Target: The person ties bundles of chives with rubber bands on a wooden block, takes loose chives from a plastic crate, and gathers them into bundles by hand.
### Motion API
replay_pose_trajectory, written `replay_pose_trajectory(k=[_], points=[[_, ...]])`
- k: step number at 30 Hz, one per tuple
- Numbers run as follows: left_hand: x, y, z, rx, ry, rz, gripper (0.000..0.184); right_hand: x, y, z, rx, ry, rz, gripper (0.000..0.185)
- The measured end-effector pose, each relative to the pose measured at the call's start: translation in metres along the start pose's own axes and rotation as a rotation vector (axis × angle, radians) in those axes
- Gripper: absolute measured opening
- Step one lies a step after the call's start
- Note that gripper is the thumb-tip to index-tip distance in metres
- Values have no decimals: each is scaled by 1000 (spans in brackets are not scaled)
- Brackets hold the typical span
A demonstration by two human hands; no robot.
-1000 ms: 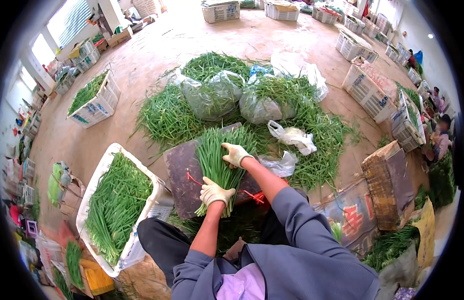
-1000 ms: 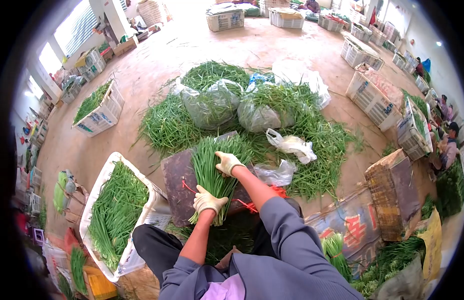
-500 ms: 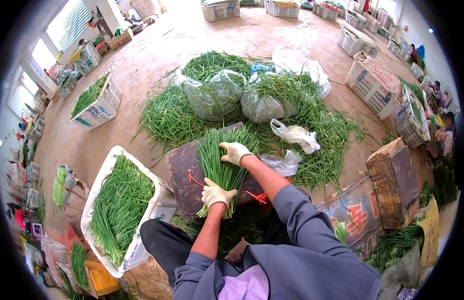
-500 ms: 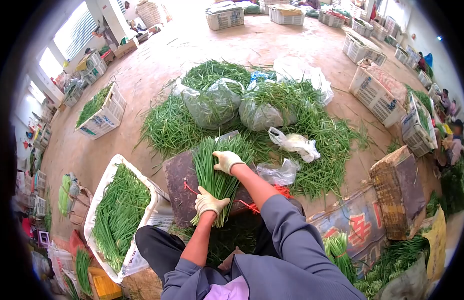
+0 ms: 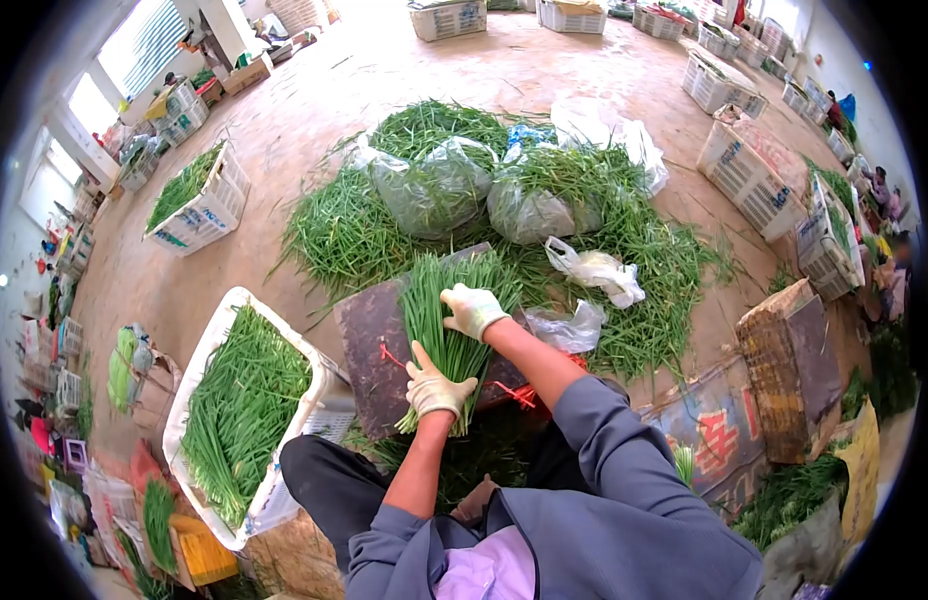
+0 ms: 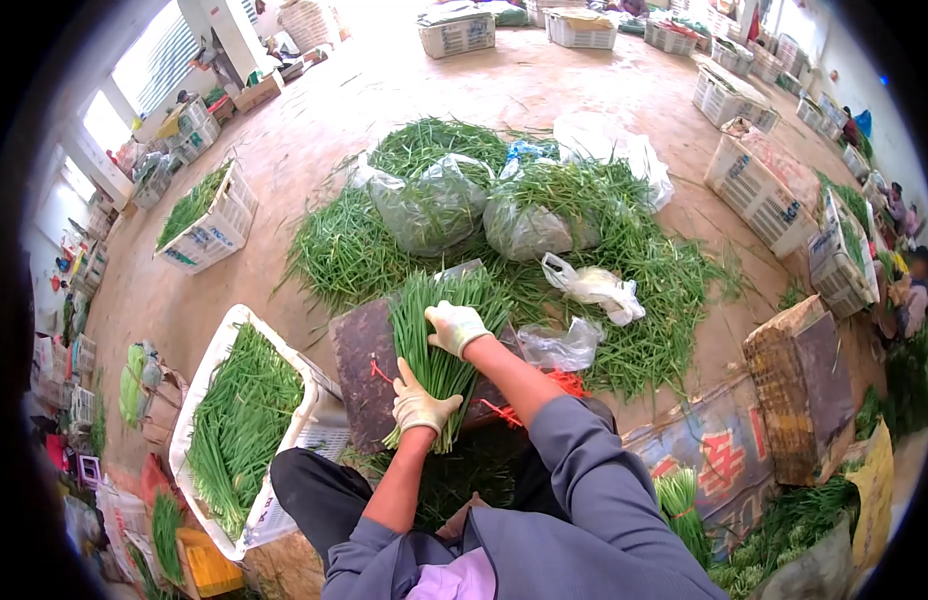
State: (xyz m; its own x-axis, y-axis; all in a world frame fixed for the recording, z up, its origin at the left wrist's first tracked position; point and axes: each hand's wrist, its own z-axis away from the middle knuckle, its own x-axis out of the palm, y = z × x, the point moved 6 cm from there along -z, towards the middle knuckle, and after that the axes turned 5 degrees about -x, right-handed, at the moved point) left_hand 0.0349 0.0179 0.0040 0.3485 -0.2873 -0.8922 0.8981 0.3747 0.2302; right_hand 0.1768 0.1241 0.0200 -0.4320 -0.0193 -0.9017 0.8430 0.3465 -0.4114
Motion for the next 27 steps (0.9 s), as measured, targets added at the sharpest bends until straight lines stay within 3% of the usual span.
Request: replay_pose_trajectory(k=[6, 11, 20, 27], points=[[-5, 4, 5, 189, 90, 130, 138, 4, -6, 20, 72, -41, 35, 47], [-7, 7, 8, 325, 138, 81, 118, 9, -21, 16, 50, -42, 16, 50], [4, 2, 0, 233, 116, 51, 119, 6, -8, 9, 127, -187, -11, 53], [3, 2, -2, 220, 80, 29, 122, 30, 23, -3, 250, -66, -303, 38]])
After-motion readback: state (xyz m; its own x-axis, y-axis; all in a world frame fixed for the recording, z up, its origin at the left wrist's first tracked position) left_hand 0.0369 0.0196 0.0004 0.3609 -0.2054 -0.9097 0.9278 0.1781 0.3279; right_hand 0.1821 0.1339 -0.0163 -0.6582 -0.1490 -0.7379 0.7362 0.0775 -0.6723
